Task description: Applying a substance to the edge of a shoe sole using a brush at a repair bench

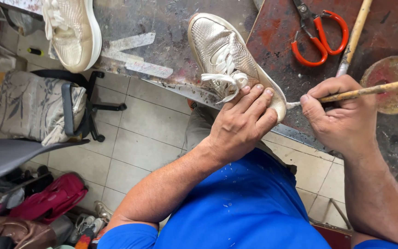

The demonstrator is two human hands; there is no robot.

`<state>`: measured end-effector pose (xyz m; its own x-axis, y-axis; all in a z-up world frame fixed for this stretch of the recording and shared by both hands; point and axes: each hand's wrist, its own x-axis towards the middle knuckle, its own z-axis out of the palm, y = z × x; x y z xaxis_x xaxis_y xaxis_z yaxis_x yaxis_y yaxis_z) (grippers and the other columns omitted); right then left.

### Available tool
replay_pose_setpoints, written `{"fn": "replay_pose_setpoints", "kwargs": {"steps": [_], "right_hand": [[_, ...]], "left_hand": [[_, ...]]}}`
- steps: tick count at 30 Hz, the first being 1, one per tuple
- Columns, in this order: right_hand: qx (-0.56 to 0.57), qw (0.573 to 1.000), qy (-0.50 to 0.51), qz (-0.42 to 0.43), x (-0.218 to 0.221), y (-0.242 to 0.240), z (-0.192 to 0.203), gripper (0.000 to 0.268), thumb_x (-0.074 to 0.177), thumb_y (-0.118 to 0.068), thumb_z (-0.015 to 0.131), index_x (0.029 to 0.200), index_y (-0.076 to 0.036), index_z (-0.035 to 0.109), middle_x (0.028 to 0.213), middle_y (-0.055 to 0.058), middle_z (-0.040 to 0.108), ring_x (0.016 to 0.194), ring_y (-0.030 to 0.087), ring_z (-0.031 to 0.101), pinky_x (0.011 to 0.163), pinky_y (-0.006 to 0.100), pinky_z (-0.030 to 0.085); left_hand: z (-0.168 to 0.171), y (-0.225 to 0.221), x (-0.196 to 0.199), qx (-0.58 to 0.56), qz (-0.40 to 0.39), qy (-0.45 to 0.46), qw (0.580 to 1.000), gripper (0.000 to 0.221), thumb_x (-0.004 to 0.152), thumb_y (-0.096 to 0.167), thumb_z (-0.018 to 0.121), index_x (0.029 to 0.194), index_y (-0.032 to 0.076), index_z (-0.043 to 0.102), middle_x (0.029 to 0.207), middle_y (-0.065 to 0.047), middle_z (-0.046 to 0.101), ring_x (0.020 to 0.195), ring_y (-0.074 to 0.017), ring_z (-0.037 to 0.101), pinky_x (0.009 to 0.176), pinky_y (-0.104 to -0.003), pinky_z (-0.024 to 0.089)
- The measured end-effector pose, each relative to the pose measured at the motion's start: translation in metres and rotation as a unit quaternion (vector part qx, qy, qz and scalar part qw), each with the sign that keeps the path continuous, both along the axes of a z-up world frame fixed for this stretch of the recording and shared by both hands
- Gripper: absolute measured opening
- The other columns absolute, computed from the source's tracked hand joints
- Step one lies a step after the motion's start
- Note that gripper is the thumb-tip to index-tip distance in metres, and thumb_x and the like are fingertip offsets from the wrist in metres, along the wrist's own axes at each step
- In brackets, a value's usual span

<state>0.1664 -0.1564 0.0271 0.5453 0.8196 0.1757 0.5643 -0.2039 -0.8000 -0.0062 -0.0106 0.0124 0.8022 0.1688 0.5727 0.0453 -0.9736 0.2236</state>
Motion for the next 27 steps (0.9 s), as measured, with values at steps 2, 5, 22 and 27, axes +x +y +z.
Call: {"fn": "replay_pose_setpoints", "kwargs": {"steps": [2,5,22,27], "right_hand": [[-0.004,1.000,0.006,-0.004,0.000,-0.003,-0.001,0.016,0.104,0.006,0.076,0.097,-0.003,0.064,0.098,0.010,0.066,0.084,0.018,0.063,0.077,0.029,0.049],[-0.026,0.999,0.035,-0.014,-0.004,-0.008,0.000,0.015,0.100,0.002,0.076,0.095,-0.004,0.065,0.093,0.008,0.068,0.077,0.016,0.062,0.072,0.028,0.048],[0.083,0.995,-0.019,0.043,-0.002,-0.002,-0.005,0.017,0.101,0.011,0.076,0.098,0.004,0.060,0.097,0.021,0.069,0.087,0.029,0.069,0.084,0.038,0.055],[0.058,0.997,0.016,0.047,0.003,0.004,-0.006,0.017,0.104,0.010,0.073,0.101,0.002,0.058,0.096,0.018,0.068,0.087,0.026,0.067,0.084,0.036,0.053]], "left_hand": [[0.000,0.002,0.001,0.001,-0.006,0.002,1.000,0.010,0.102,0.003,0.057,0.104,0.009,0.065,0.122,-0.016,0.071,0.115,-0.0333,0.069,0.107,-0.043,0.048],[-0.001,0.003,-0.003,-0.005,-0.023,0.023,0.999,0.021,0.100,0.004,0.060,0.117,0.017,0.063,0.124,-0.015,0.068,0.119,-0.0341,0.067,0.106,-0.045,0.050],[0.010,0.002,0.009,-0.018,0.005,0.027,0.999,0.008,0.095,0.014,0.068,0.091,0.018,0.062,0.097,-0.004,0.060,0.101,-0.0252,0.064,0.079,-0.036,0.050],[0.012,0.003,0.008,-0.023,0.007,0.022,0.999,0.008,0.094,0.012,0.067,0.091,0.017,0.062,0.095,-0.004,0.058,0.100,-0.0248,0.064,0.078,-0.037,0.049]]}}
